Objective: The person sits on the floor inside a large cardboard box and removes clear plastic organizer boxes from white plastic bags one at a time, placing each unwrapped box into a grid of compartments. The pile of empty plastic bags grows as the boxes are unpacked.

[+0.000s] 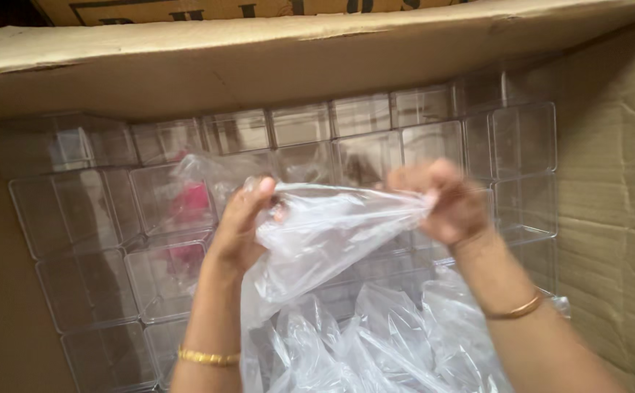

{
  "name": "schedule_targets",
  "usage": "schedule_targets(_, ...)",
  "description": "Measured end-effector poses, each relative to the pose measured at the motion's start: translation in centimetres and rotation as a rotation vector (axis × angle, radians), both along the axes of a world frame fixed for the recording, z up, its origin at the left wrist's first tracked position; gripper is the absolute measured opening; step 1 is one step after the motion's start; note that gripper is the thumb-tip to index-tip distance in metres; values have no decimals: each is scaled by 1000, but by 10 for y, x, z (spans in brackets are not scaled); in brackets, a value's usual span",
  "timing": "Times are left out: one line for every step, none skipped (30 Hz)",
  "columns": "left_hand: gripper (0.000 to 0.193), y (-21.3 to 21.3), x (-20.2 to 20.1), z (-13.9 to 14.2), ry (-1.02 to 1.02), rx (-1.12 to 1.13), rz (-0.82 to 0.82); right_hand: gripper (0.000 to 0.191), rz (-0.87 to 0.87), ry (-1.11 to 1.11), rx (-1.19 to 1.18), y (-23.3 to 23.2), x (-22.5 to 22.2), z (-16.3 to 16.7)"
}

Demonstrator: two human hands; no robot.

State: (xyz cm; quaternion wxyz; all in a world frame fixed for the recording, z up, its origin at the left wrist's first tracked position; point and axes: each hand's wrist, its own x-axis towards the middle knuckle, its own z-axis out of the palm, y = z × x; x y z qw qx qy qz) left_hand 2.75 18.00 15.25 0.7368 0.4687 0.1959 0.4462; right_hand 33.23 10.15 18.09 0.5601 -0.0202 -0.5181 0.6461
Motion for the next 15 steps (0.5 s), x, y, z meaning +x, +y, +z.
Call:
schedule_targets(25, 4, 3, 1, 10, 47, 61, 28, -68, -12, 27, -2, 5, 12)
schedule_targets(25, 9, 9, 1, 19, 97, 123, 26, -135, -25, 58, -3, 9, 23)
schedule_targets(25, 14, 13, 2, 29, 149, 183, 23, -204, -37, 90, -4, 10, 33)
schedule_targets(23, 19, 17, 2, 52, 148, 214, 21, -264, -79, 26, -3, 9, 41)
schedule_targets(23, 23, 24, 1, 72, 145, 247, 23, -324, -122, -39, -3, 8, 47)
schedule_targets(23, 24, 30, -2, 94, 140, 282, 28, -382, -165, -107, -2, 7, 52)
schedule_targets(29, 24, 38, -6, 182, 213, 274, 33, -385, -279, -135, 0, 5, 54)
schedule_targets(36, 25, 46, -8, 272, 291, 268, 42, -386, -390, -158, 3, 2, 55)
schedule_targets(45, 25, 51, -9, 365, 367, 262, 52, -384, -500, -182, 6, 1, 53)
schedule_targets(49, 25, 53, -9, 362, 362, 229, 52, -404, -671, -200, 8, -1, 49)
schedule_targets(53, 26, 54, -9, 357, 357, 196, 51, -421, -842, -218, 10, -2, 42)
schedule_targets(58, 26, 54, -7, 352, 352, 160, 52, -438, -1014, -236, 11, -3, 34)
schedule_targets(49, 27, 51, -5, 308, 256, 242, 40, -368, -964, -225, 10, -1, 25)
schedule_targets(41, 30, 45, -1, 263, 163, 324, 33, -299, -913, -211, 6, 3, 18)
schedule_targets(38, 33, 40, 3, 215, 72, 408, 34, -232, -864, -195, 5, 10, 12)
